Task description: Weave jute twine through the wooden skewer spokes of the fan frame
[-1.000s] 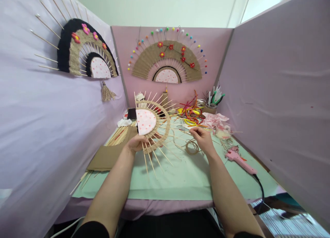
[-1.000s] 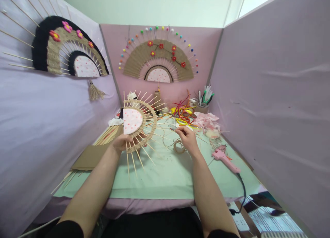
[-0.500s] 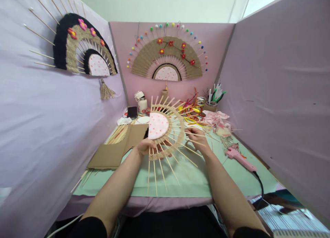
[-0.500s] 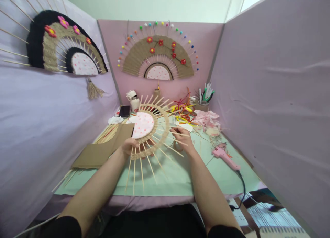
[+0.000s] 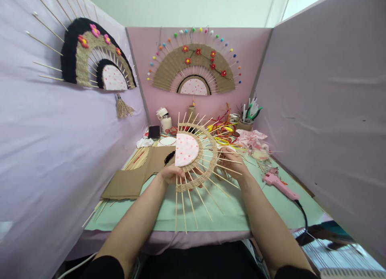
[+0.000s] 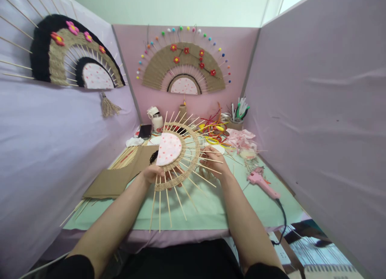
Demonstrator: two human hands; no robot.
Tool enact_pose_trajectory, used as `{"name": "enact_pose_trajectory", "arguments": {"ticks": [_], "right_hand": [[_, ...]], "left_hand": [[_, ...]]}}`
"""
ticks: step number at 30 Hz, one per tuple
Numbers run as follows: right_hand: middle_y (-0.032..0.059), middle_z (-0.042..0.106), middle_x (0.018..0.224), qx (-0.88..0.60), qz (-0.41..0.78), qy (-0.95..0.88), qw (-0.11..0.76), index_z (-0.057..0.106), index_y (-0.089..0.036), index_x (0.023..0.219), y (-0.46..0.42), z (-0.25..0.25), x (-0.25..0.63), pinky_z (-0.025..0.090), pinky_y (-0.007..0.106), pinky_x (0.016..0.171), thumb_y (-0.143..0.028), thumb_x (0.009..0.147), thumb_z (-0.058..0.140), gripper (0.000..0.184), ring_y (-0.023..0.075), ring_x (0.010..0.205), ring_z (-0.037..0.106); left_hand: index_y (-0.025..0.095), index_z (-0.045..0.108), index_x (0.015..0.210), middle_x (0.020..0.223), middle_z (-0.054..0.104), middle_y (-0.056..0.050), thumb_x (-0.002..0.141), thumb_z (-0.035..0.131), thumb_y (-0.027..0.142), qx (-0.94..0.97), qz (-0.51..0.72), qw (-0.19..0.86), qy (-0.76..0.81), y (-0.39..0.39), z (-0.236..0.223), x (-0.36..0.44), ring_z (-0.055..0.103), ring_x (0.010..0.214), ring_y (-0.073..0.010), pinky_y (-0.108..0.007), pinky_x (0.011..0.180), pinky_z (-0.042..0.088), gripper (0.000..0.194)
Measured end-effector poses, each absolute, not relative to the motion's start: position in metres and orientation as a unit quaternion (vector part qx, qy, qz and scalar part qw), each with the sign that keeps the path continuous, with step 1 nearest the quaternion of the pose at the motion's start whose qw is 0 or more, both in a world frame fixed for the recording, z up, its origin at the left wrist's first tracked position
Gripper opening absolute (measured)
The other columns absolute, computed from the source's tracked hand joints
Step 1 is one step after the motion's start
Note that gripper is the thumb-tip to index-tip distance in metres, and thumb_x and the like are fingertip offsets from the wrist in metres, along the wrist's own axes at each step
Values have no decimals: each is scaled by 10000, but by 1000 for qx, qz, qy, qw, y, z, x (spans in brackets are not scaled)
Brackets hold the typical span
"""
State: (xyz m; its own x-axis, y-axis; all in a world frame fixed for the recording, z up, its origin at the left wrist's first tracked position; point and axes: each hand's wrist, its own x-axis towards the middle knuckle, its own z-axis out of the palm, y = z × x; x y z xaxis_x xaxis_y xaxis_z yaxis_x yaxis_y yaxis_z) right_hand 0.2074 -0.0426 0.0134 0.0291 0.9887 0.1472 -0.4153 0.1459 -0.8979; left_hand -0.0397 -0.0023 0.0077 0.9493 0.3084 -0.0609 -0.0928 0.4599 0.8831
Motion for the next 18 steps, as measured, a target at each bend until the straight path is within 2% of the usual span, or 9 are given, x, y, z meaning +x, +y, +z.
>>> {"name": "enact_pose_trajectory", "arguments": {"ticks": [3,5,9,14,18], "right_hand": [[48,645,990,-289,609,-416,610,518,-210,709,-45,16,207,506,324,631,-373,639,723,271,201,811,631],[48,637,1040,-270,617,-410,615,548,-220,771,-45,17,208,517,337,635,-370,640,720,263,224,862,635],[41,640,1033,-284,585,-404,643,570,-234,886,-44,17,210,528,337,622,-398,685,678,280,224,863,641],[23,649,957,-311,573,-411,637,555,-243,870,-43,15,208,510,310,569,-426,708,656,264,210,828,645],[11,639,963,-323,563,-409,641,535,-237,804,-43,14,206,502,306,598,-398,681,686,253,182,784,635]], "left_hand": [[137,570,1117,1146,598,-178,590,612,126,519,129,837,116,-2,6,-38,598,985,-353,-457,787,485,529],[126,577,1109,1154,595,-183,617,614,103,523,161,826,134,0,4,-36,616,957,-322,-427,784,488,494],[141,548,1136,1140,613,-153,661,619,58,481,262,814,194,4,3,-27,624,958,-267,-394,826,483,487],[101,520,1141,999,671,-139,738,586,102,398,366,810,228,9,0,-16,661,821,-213,-382,810,508,408],[114,459,1222,1016,666,-136,760,565,101,391,385,806,220,10,0,-16,665,823,-215,-380,807,517,474]]}}
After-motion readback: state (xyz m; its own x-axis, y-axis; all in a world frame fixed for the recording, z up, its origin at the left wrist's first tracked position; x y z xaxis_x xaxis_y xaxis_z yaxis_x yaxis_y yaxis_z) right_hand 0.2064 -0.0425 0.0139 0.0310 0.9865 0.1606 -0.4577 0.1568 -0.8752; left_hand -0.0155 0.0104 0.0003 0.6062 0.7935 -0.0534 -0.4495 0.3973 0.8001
